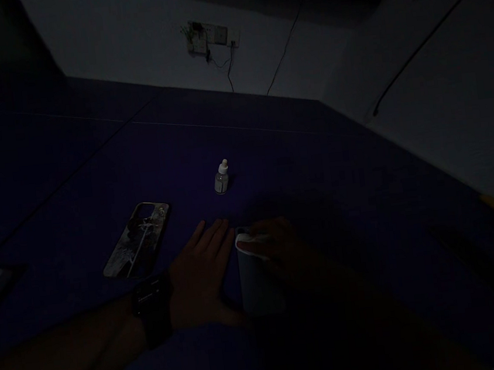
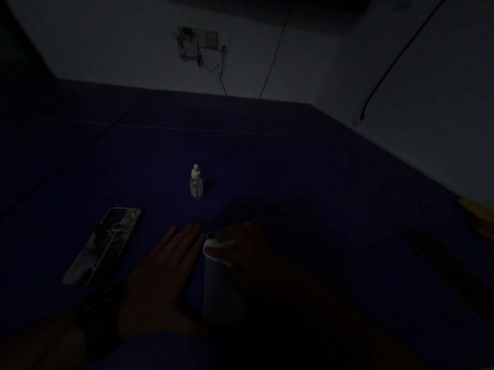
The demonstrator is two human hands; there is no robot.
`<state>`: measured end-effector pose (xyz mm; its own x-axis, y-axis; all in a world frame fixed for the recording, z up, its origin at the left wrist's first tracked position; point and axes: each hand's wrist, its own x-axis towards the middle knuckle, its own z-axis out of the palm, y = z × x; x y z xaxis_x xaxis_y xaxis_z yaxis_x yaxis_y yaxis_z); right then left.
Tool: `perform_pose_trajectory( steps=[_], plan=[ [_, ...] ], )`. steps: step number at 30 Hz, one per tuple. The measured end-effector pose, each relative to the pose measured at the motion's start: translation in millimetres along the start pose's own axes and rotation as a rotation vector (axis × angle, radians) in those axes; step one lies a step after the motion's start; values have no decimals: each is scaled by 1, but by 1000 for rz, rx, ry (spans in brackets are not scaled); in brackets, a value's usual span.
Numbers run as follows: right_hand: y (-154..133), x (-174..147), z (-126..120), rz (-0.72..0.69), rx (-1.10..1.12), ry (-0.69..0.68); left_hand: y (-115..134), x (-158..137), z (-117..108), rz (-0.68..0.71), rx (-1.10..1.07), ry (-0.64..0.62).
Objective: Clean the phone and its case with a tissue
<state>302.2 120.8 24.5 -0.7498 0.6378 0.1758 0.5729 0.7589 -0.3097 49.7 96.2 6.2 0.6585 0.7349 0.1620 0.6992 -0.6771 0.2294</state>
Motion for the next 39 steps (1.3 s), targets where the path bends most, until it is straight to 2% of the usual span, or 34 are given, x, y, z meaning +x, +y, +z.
perform_pose_trajectory(
  steps=[5, 13, 20, 25, 29, 34, 39],
  plan=[
    [-1, -2, -4, -135, 121, -66, 0, 0, -1, 2, -2, 4],
    [5, -6, -7, 46, 53, 14, 0, 1, -2, 5, -10, -9],
    [2, -11, -14, -89, 144, -80, 1, 2, -4, -19, -4, -35],
    [9, -13, -13, 6, 122, 8, 1, 3, -3, -5, 5, -33],
    [10, -12, -12, 5, 144, 34, 1, 2, -2, -13, 14, -38],
    [5, -9, -13, 7, 7, 55, 0, 1, -2, -10, 24, -17],
    [-1, -9, -16, -137, -2, 11, -1, 1, -2, 3, 23, -21]
  ],
)
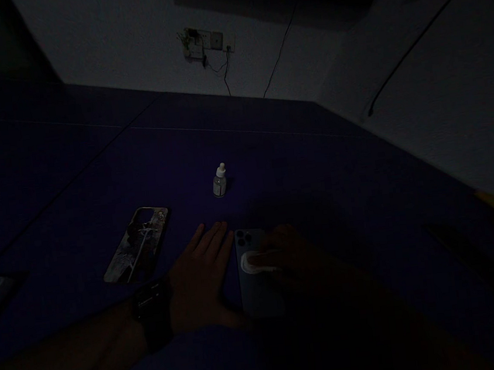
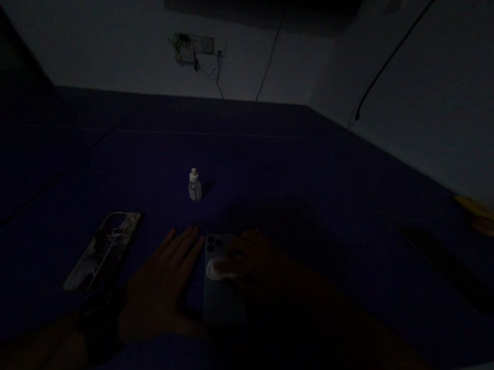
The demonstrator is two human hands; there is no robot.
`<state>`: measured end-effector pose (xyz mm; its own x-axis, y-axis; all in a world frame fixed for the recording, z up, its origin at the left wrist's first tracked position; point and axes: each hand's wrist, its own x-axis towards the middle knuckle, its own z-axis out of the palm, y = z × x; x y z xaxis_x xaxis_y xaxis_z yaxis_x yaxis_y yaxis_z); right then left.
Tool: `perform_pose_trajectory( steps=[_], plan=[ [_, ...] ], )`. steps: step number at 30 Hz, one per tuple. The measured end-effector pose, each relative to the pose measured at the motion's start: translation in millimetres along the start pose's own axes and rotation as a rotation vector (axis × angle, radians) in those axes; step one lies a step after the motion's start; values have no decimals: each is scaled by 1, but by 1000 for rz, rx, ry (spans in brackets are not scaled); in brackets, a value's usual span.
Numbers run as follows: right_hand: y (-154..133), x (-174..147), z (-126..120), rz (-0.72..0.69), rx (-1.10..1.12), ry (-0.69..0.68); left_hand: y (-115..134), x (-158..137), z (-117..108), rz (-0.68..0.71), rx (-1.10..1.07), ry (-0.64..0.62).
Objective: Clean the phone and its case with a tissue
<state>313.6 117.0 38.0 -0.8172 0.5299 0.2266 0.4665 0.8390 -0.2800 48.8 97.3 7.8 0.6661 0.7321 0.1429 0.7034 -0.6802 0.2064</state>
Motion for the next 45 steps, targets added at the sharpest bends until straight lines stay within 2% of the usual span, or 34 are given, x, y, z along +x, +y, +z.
perform_pose_trajectory(
  steps=[2, 7, 11, 13, 18, 24, 27, 32, 38, 43, 45],
  plan=[
    [0, 2, 1, -22, -5, 14, 0, 0, 1, 4, 1, 7],
    [0, 7, 7, 88, -36, 96, 0, -1, 2, 6, 2, 19],
    [-3, 6, 5, -25, 95, 48, 0, 0, 0, -2, 9, -7],
    [-3, 6, 4, -41, 86, 50, 1, 0, -2, -4, 12, -10],
    [3, 6, 5, 84, 10, 100, 2, 0, -1, -13, 10, -8],
    [-4, 4, -2, -9, 188, -14, 0, 0, 1, -6, 4, 0],
    [-2, 6, -1, 50, 212, 32, -1, -1, 3, 3, 6, 30],
    [8, 7, 6, 147, 69, 100, 0, -1, 3, 6, -4, 46],
    [0, 5, 2, 38, 137, -41, 3, 2, -3, -17, -12, -4],
    [2, 8, 5, 177, 44, 29, 3, 2, -5, -31, -13, -25],
    [3, 7, 6, 177, 71, 35, 3, 2, -4, -31, -14, -27]
  ],
)
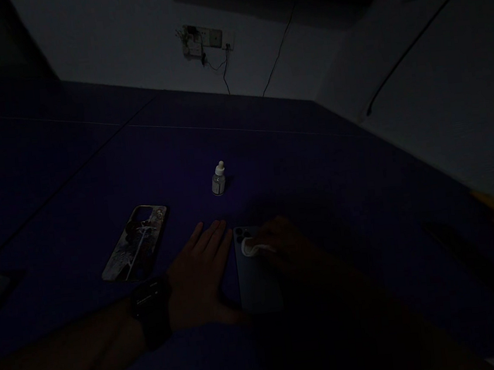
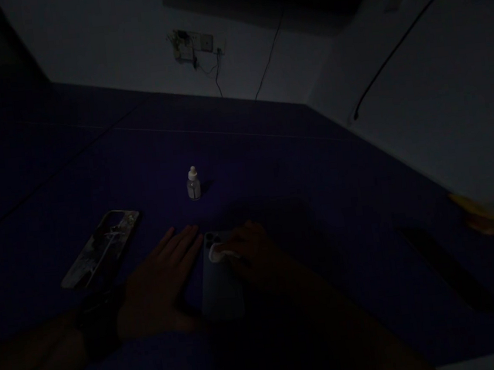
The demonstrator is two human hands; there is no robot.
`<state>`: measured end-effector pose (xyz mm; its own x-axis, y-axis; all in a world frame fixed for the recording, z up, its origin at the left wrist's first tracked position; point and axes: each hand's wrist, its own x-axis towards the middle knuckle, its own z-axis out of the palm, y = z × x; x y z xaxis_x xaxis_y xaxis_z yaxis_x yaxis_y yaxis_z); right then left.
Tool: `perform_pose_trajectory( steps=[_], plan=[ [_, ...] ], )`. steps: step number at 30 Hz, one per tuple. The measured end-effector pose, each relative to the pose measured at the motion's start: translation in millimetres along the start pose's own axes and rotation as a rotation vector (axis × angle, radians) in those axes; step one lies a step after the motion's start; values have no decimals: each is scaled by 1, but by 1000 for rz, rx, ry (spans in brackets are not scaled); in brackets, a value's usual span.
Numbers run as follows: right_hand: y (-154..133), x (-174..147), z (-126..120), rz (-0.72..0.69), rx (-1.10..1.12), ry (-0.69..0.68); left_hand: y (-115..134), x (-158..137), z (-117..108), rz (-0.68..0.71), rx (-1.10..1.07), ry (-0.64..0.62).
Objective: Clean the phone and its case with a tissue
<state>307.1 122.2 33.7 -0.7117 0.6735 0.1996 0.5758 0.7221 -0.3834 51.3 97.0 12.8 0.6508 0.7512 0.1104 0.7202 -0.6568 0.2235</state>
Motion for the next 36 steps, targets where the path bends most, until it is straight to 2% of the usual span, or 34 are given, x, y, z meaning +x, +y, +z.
perform_pose_trajectory(
  steps=[4, 6, 12, 15, 19, 25, 29, 36],
  plan=[
    [-5, -4, -5, -73, 157, -103, -1, -1, 2, 11, -1, 17],
    [-6, -5, -5, -77, 180, -110, -1, -1, 3, 13, 0, 25],
    [1, -2, 3, 4, 0, 34, -1, -2, 5, 15, 0, 65],
    [0, -3, 1, -10, 25, 7, -1, -1, 4, 20, 0, 50],
    [-4, -5, -5, -110, 121, -102, 0, -1, 2, 7, 0, 23],
    [-4, -2, 0, -9, -11, -6, 0, -1, 3, 5, 0, 27],
    [-8, -2, -3, -105, 62, -127, 0, 0, 3, 10, 2, 37],
    [-6, 2, 7, 11, -122, -26, 0, -1, 4, 3, 3, 35]
  ],
)
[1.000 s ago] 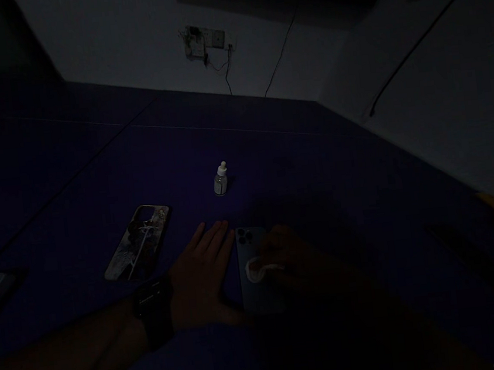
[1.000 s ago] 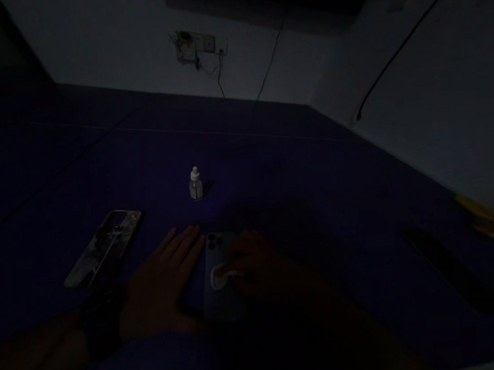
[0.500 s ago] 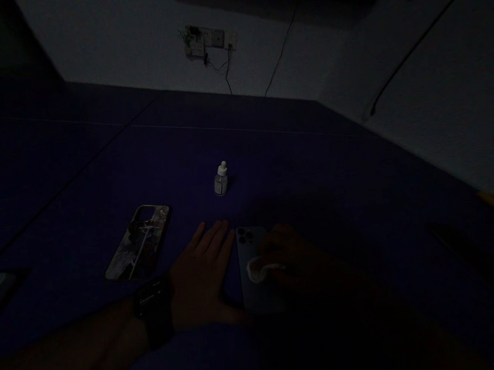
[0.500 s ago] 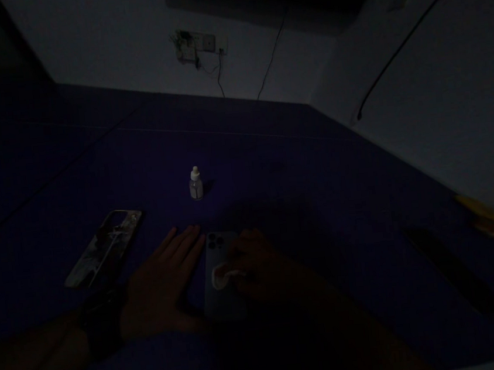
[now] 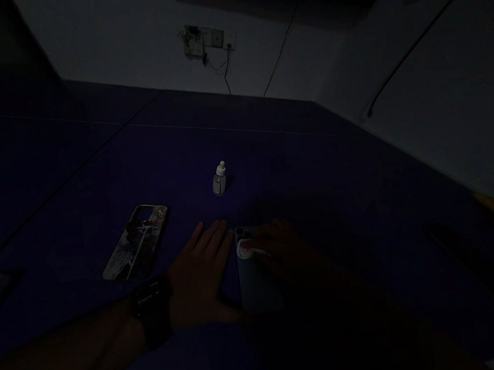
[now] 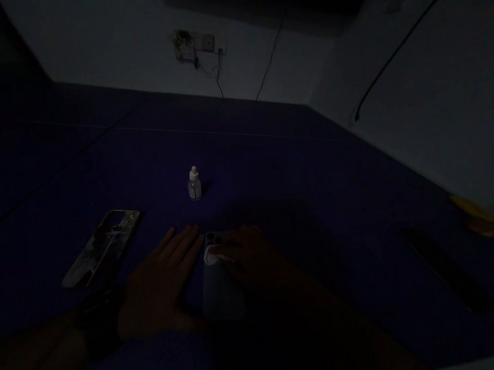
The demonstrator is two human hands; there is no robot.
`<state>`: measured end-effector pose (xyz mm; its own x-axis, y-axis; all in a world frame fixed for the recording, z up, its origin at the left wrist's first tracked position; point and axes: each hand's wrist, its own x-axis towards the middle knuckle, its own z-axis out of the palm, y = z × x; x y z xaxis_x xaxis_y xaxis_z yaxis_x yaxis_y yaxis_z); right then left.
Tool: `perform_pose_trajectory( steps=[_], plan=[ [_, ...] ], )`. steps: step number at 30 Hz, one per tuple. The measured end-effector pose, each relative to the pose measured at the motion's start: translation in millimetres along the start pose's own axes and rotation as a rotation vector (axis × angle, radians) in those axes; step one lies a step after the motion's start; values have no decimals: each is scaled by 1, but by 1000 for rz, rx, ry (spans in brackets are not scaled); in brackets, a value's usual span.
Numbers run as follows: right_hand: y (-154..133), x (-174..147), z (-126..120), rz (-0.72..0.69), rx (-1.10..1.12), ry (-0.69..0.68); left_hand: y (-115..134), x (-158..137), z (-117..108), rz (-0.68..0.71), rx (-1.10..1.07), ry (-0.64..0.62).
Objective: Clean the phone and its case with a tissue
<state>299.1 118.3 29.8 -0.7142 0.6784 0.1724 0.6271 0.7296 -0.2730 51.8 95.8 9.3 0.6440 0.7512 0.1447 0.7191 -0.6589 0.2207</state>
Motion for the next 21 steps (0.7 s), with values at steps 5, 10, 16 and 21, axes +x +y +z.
perform_pose_trajectory(
  steps=[5, 10, 16, 21],
  plan=[
    [-3, -2, -4, -104, 63, -94, 0, 0, 0, 9, -8, -1],
    [-1, 1, -2, -36, 4, -30, -1, 0, 1, 8, 4, 5],
    [0, 0, -2, -153, 92, -80, 0, 1, -1, 9, 4, -18],
    [-6, -2, -8, -64, 20, -71, 0, 0, -1, 3, 6, -8]
  ],
)
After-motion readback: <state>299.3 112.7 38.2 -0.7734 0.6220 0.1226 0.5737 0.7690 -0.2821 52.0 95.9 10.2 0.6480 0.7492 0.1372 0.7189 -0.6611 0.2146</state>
